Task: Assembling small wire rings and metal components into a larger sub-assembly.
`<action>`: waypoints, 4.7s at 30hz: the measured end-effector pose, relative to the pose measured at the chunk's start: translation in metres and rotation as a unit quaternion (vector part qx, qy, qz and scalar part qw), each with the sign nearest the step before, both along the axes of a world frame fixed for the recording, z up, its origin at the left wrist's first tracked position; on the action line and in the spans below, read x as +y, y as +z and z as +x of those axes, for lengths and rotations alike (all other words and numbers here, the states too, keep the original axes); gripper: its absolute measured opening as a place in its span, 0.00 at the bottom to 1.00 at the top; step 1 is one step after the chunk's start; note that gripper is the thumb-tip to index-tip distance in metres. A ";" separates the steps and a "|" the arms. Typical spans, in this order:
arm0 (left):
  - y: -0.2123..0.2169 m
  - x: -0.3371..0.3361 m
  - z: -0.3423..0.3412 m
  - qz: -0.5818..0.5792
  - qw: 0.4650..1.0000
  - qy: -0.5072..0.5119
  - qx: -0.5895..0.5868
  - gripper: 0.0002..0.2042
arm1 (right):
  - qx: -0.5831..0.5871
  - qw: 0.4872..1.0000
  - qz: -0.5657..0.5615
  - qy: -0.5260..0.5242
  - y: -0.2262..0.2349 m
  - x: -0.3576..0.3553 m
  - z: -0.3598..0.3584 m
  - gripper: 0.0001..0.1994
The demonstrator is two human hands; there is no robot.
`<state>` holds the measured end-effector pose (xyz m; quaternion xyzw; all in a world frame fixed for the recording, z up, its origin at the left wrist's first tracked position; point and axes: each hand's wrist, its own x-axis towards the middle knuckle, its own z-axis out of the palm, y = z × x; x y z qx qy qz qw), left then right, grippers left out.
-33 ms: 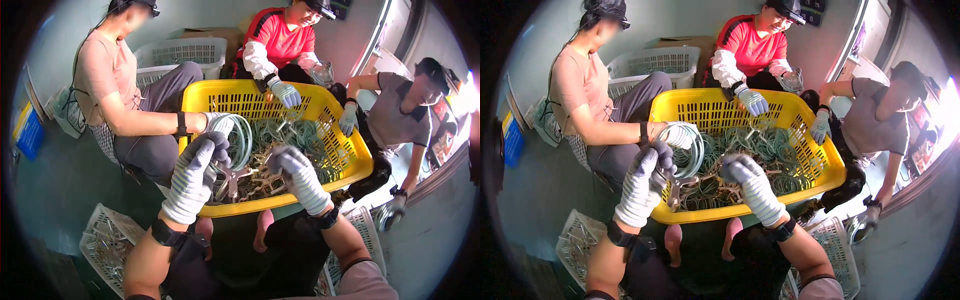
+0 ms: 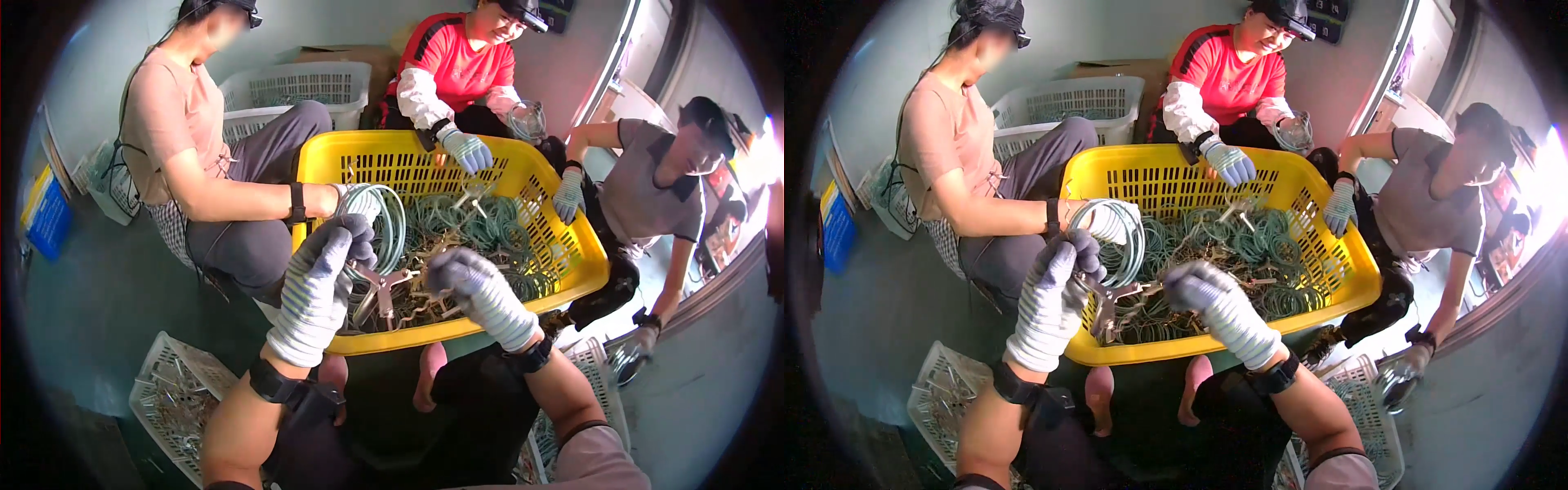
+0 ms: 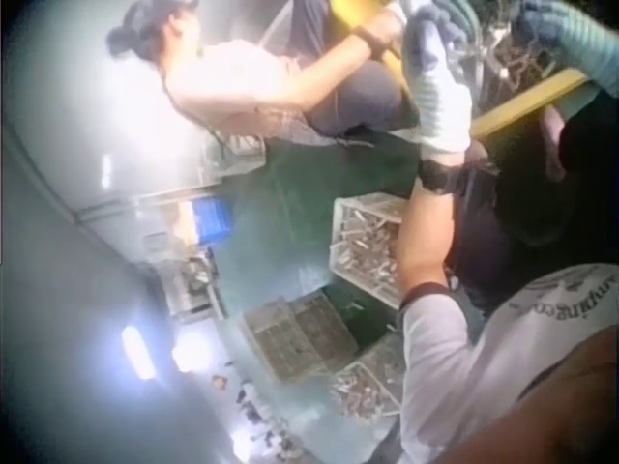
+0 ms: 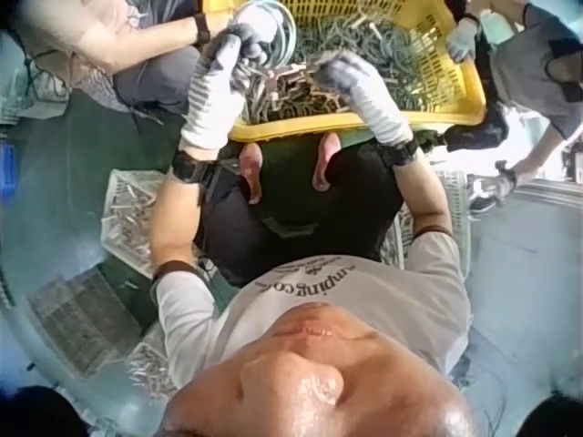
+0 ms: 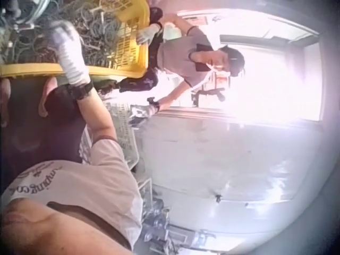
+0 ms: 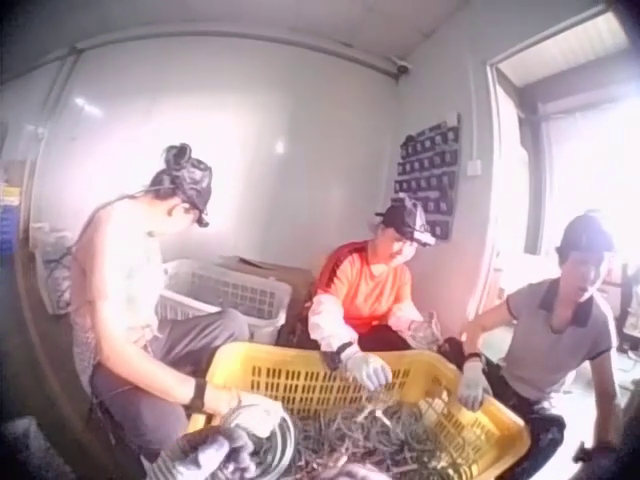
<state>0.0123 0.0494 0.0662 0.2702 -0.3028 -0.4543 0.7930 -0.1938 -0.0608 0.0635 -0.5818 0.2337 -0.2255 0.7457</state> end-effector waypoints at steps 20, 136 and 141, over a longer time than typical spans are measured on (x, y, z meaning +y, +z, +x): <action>0.006 -0.006 -0.008 0.086 0.991 0.071 -0.078 0.10 | 0.041 0.999 -0.002 0.028 -0.009 0.021 0.020 0.14; 0.029 0.034 0.015 0.147 0.949 0.083 -0.266 0.14 | -0.089 0.993 0.041 0.073 -0.010 0.002 -0.009 0.10; 0.028 0.036 0.024 0.162 0.968 0.083 -0.176 0.10 | -0.006 0.972 -0.230 -0.039 -0.015 -0.011 -0.018 0.16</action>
